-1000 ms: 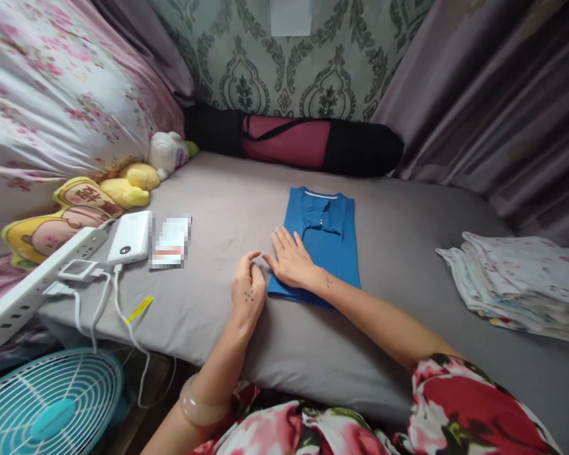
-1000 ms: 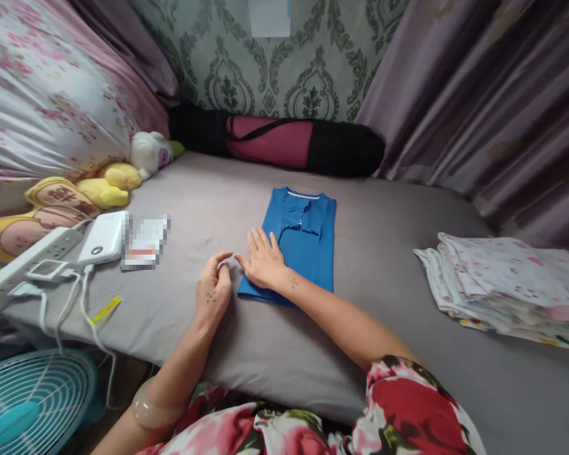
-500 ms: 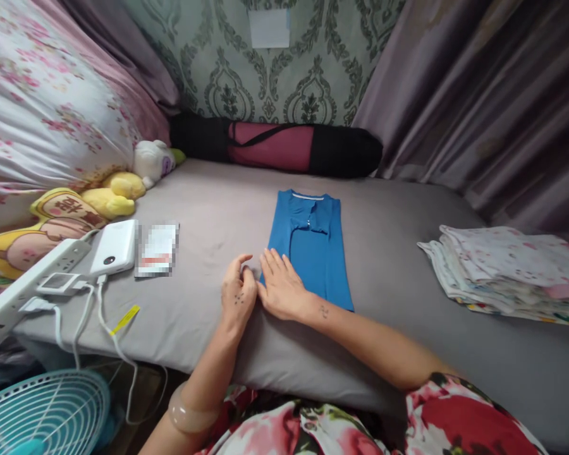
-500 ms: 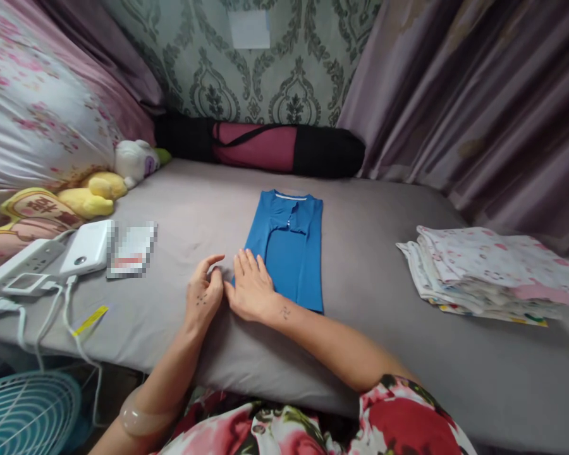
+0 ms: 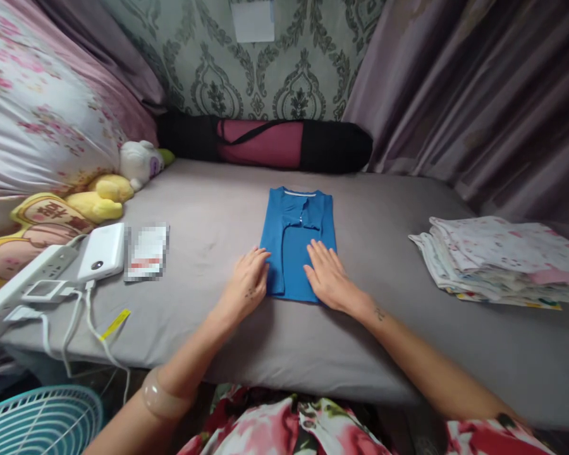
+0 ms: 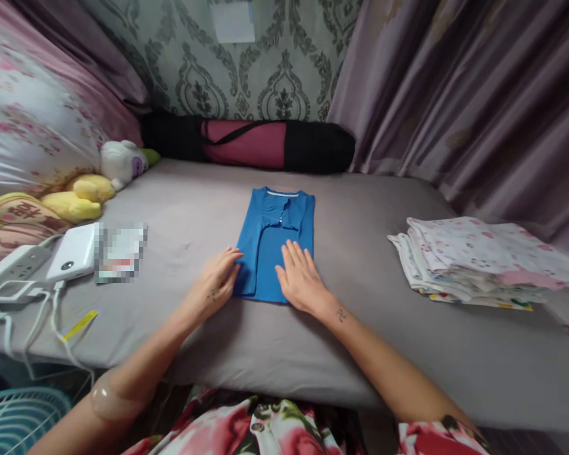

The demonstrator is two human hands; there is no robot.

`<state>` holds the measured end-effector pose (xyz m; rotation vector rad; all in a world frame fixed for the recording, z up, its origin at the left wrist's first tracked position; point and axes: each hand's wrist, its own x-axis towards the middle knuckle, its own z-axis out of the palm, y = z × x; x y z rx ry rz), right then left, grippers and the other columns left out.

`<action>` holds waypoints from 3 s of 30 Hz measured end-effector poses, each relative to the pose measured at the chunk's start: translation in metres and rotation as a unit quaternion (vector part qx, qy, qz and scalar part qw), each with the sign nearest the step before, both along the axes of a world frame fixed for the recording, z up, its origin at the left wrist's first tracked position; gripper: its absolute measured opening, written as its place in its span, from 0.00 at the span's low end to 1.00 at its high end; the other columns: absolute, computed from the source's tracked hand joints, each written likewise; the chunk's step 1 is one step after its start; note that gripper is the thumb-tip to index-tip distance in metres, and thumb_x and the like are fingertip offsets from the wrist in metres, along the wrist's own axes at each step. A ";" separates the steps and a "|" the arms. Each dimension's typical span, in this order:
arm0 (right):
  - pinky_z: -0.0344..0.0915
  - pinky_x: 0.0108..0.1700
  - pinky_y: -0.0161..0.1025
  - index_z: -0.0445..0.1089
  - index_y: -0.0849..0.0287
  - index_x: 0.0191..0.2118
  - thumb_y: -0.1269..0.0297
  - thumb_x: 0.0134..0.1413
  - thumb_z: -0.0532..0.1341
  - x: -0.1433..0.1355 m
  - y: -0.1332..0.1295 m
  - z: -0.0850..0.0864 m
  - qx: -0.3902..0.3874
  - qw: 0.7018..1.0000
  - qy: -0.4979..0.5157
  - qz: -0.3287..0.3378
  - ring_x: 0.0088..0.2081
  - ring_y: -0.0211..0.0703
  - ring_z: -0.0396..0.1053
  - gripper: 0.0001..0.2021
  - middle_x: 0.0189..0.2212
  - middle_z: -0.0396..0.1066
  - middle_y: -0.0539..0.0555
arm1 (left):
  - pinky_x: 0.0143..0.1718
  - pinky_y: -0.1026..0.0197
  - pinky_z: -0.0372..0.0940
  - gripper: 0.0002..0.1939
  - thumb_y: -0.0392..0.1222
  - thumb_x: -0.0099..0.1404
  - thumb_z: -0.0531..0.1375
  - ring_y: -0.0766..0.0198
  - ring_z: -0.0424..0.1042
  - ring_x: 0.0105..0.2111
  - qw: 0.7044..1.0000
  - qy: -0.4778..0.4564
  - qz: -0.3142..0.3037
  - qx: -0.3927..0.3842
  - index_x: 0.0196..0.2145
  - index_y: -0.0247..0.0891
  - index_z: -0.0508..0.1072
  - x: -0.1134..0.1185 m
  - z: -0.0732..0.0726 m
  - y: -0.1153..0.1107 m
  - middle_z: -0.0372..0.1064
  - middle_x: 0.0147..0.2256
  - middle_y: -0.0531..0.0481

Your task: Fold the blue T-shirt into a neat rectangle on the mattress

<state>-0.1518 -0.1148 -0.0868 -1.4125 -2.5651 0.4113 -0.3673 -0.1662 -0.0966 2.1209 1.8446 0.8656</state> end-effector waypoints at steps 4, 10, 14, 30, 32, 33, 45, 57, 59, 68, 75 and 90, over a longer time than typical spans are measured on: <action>0.37 0.68 0.51 0.47 0.71 0.68 0.51 0.67 0.39 0.016 0.001 -0.014 -0.009 0.999 -0.035 -0.007 0.69 0.50 0.36 0.33 0.69 0.40 0.63 | 0.66 0.45 0.45 0.28 0.52 0.73 0.42 0.53 0.47 0.67 0.985 0.136 -0.087 -0.062 0.62 0.33 0.60 0.007 -0.001 0.013 0.54 0.64 0.40; 0.35 0.69 0.52 0.46 0.72 0.68 0.51 0.67 0.39 0.012 0.001 -0.018 -0.013 0.999 -0.044 0.001 0.69 0.50 0.35 0.34 0.69 0.38 0.63 | 0.66 0.47 0.45 0.33 0.56 0.73 0.38 0.52 0.44 0.67 0.967 0.203 -0.125 -0.091 0.65 0.30 0.54 0.014 -0.014 0.019 0.47 0.66 0.38; 0.36 0.69 0.52 0.44 0.72 0.68 0.51 0.67 0.39 0.015 -0.004 -0.011 -0.038 0.999 -0.038 0.012 0.69 0.50 0.34 0.34 0.69 0.37 0.64 | 0.66 0.45 0.45 0.33 0.56 0.73 0.39 0.51 0.45 0.67 0.966 0.201 -0.131 -0.095 0.65 0.30 0.54 0.013 -0.008 0.015 0.48 0.66 0.36; 0.62 0.55 0.45 0.67 0.57 0.50 0.66 0.61 0.58 0.057 -0.020 0.035 -0.097 0.979 0.032 0.177 0.52 0.47 0.64 0.13 0.51 0.66 0.57 | 0.54 0.55 0.65 0.16 0.45 0.73 0.49 0.58 0.69 0.52 0.954 0.136 -0.268 -0.013 0.53 0.41 0.70 -0.024 0.009 -0.013 0.70 0.51 0.45; 0.63 0.54 0.45 0.69 0.57 0.48 0.66 0.61 0.59 0.057 -0.019 0.035 -0.096 0.979 0.030 0.176 0.51 0.47 0.64 0.11 0.49 0.67 0.57 | 0.52 0.55 0.66 0.15 0.43 0.73 0.49 0.59 0.70 0.50 0.948 0.153 -0.279 0.002 0.51 0.40 0.71 -0.024 0.009 -0.011 0.71 0.49 0.45; 0.63 0.53 0.45 0.69 0.57 0.48 0.66 0.61 0.58 0.057 -0.018 0.035 -0.095 0.980 0.029 0.174 0.50 0.47 0.65 0.10 0.48 0.67 0.57 | 0.51 0.56 0.67 0.15 0.42 0.73 0.48 0.59 0.70 0.49 0.945 0.160 -0.284 0.005 0.50 0.40 0.71 -0.023 0.009 -0.010 0.72 0.48 0.45; 0.63 0.51 0.46 0.65 0.58 0.52 0.71 0.59 0.55 0.059 -0.016 0.033 -0.055 0.984 0.026 0.169 0.48 0.48 0.64 0.16 0.46 0.67 0.58 | 0.43 0.58 0.69 0.11 0.40 0.70 0.50 0.60 0.74 0.41 0.976 0.107 -0.186 -0.028 0.48 0.39 0.67 -0.016 0.008 0.007 0.73 0.41 0.45; 0.60 0.58 0.45 0.65 0.55 0.57 0.78 0.52 0.52 0.081 -0.004 0.034 -0.109 0.977 0.065 0.171 0.54 0.46 0.62 0.26 0.54 0.64 0.56 | 0.62 0.51 0.59 0.26 0.29 0.65 0.50 0.59 0.61 0.61 0.962 0.067 -0.261 -0.053 0.60 0.42 0.64 -0.051 0.003 0.002 0.64 0.59 0.46; 0.60 0.57 0.45 0.68 0.55 0.53 0.73 0.56 0.53 0.079 -0.002 0.034 -0.104 0.978 0.076 0.163 0.53 0.46 0.63 0.19 0.52 0.66 0.56 | 0.62 0.50 0.59 0.23 0.33 0.67 0.52 0.58 0.60 0.61 0.961 0.049 -0.264 -0.066 0.59 0.43 0.66 -0.050 0.002 0.006 0.64 0.59 0.46; 0.62 0.55 0.46 0.69 0.56 0.51 0.65 0.65 0.49 0.087 0.010 0.028 -0.142 0.972 0.118 0.146 0.50 0.46 0.68 0.16 0.49 0.72 0.56 | 0.56 0.51 0.65 0.19 0.49 0.69 0.52 0.53 0.70 0.52 0.962 -0.131 -0.193 -0.143 0.49 0.38 0.74 -0.055 0.006 0.017 0.73 0.51 0.43; 0.57 0.60 0.47 0.63 0.55 0.58 0.56 0.53 0.64 0.090 0.007 0.033 -0.199 0.964 0.096 0.146 0.57 0.50 0.61 0.27 0.56 0.64 0.57 | 0.46 0.57 0.68 0.20 0.54 0.64 0.56 0.55 0.73 0.42 0.945 -0.219 -0.115 -0.216 0.43 0.37 0.77 -0.047 0.017 0.019 0.77 0.40 0.48; 0.62 0.47 0.43 0.62 0.58 0.56 0.66 0.57 0.55 0.061 -0.006 0.027 -0.033 0.997 0.051 0.040 0.44 0.49 0.69 0.20 0.44 0.72 0.59 | 0.31 0.65 0.64 0.24 0.59 0.58 0.58 0.61 0.70 0.31 0.924 -0.295 0.011 -0.241 0.35 0.33 0.77 -0.022 0.023 0.034 0.74 0.29 0.51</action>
